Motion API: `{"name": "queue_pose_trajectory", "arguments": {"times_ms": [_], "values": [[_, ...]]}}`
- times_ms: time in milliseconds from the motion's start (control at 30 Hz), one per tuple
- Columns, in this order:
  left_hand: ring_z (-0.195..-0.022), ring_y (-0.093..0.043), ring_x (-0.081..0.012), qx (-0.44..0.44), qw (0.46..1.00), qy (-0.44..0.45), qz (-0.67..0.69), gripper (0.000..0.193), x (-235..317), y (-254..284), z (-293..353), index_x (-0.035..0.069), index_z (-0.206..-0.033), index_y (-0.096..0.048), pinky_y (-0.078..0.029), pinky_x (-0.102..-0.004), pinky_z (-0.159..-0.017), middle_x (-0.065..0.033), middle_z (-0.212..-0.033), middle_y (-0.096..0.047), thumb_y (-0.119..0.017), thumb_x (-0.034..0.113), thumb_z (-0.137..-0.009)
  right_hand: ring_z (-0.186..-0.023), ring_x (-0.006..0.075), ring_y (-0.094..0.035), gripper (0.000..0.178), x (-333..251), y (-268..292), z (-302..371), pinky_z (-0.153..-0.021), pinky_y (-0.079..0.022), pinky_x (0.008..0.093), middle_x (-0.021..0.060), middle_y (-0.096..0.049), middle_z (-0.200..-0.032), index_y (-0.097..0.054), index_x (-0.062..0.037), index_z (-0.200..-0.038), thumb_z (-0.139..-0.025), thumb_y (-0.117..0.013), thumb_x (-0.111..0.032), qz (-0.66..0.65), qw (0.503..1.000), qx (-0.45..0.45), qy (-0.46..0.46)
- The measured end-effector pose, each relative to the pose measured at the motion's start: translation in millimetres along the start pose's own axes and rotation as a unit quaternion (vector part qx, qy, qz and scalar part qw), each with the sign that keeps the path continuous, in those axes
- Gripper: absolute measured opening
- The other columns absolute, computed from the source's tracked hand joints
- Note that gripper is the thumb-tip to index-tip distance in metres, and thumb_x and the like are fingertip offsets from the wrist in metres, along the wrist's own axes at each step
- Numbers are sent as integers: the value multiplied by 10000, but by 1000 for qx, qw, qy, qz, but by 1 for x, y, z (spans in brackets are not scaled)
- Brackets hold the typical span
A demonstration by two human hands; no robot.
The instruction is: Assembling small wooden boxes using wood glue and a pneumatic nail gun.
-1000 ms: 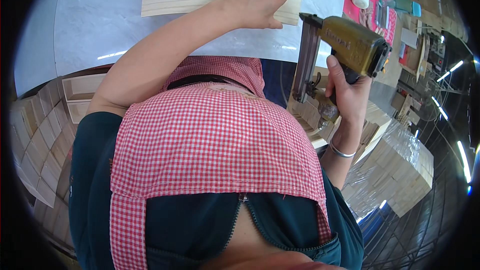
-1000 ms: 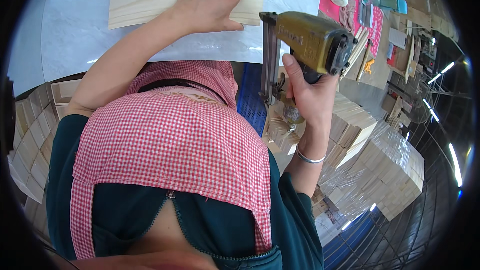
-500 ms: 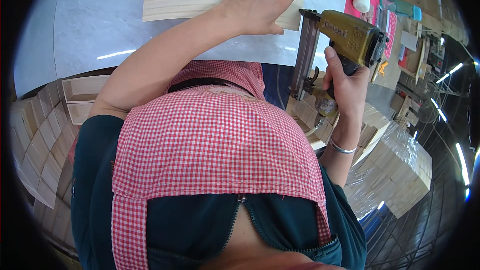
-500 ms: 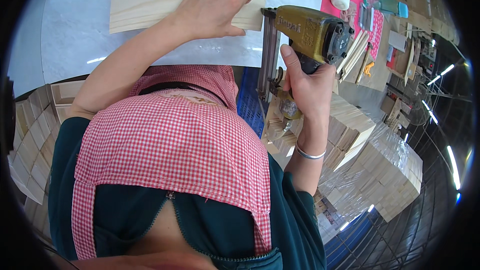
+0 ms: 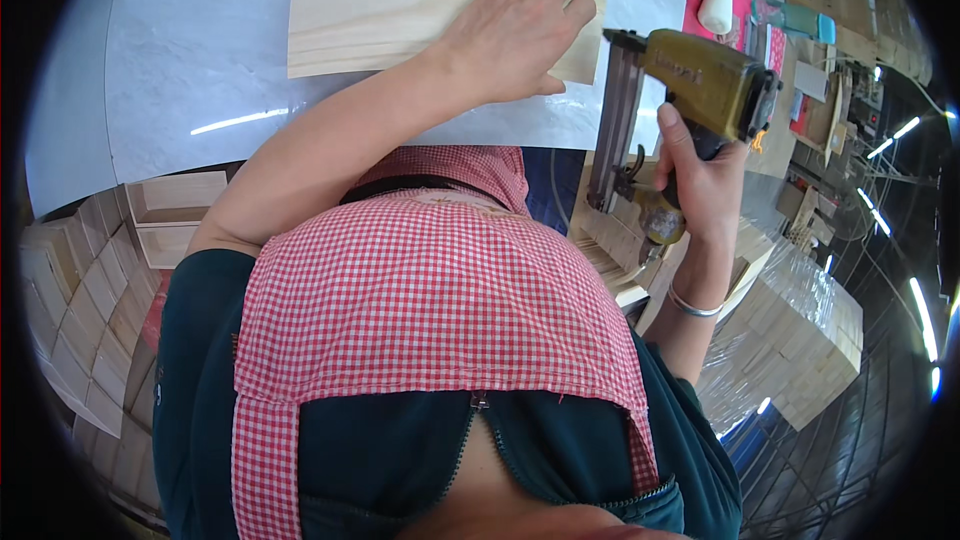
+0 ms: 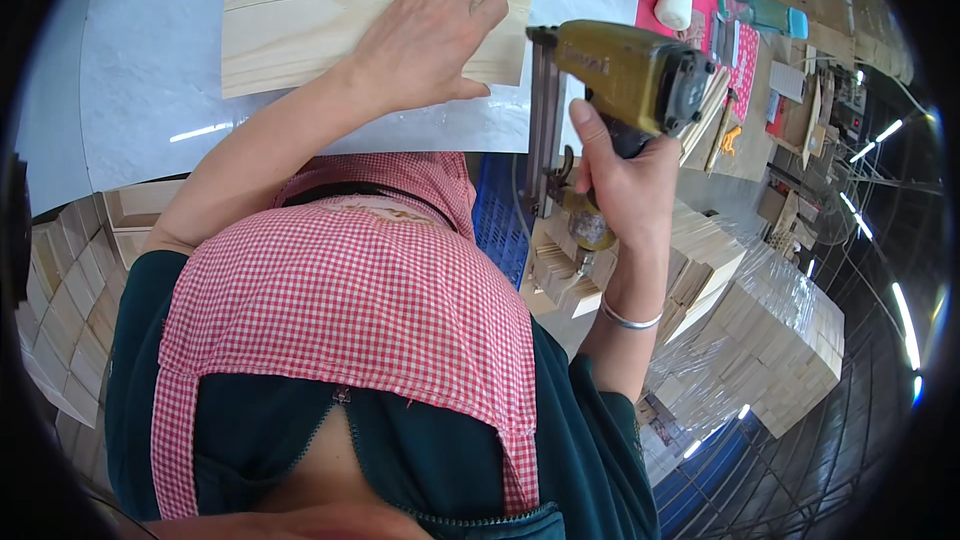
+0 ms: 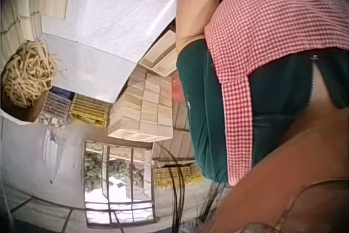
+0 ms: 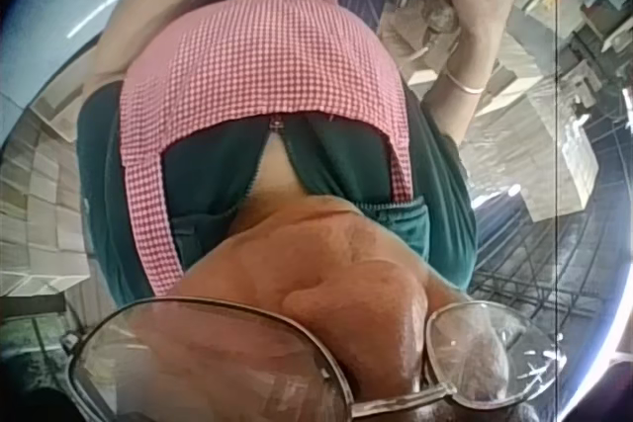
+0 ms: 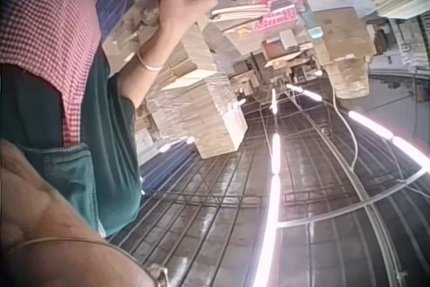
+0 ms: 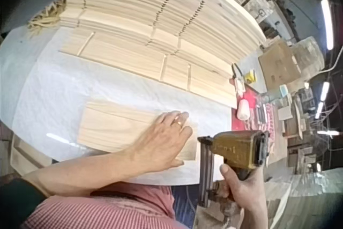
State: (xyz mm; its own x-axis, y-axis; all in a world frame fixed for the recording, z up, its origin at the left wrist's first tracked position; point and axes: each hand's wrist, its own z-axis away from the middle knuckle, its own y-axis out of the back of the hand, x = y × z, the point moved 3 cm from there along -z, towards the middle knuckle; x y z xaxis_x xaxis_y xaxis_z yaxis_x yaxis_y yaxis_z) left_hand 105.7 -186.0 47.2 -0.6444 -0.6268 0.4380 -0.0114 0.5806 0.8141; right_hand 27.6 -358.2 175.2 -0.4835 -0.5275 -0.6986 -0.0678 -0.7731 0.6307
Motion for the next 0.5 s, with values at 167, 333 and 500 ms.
{"name": "queue_pose_trajectory", "arguments": {"times_ms": [167,333,500], "values": [[-1113,-566,-274,7,1000,-2,-20,642,0,2,-2,78,-1120,-618,-401,-379,-1047,-130,-1184,-628,-920,350,-623,-394,88,-462,190,-8,2,-26,-377,-359,222,10,-562,-550,-678,6,-919,-928,-748,-171,31,999,-10,24],[-1113,-563,-279,15,1000,-4,-9,638,-1,4,-1,71,-1119,-616,-400,-379,-1047,-135,-1188,-631,-920,335,-625,-393,88,-462,206,-16,-1,-39,-376,-355,220,8,-560,-547,-682,1,-920,-924,-756,-191,41,998,-29,41],[-1118,-561,-277,6,1000,-5,-2,637,-2,4,-3,72,-1119,-615,-397,-384,-1049,-134,-1193,-632,-922,327,-623,-392,88,-461,228,-20,2,-44,-376,-351,217,5,-556,-539,-682,1,-920,-921,-765,-211,51,997,-40,35]]}}
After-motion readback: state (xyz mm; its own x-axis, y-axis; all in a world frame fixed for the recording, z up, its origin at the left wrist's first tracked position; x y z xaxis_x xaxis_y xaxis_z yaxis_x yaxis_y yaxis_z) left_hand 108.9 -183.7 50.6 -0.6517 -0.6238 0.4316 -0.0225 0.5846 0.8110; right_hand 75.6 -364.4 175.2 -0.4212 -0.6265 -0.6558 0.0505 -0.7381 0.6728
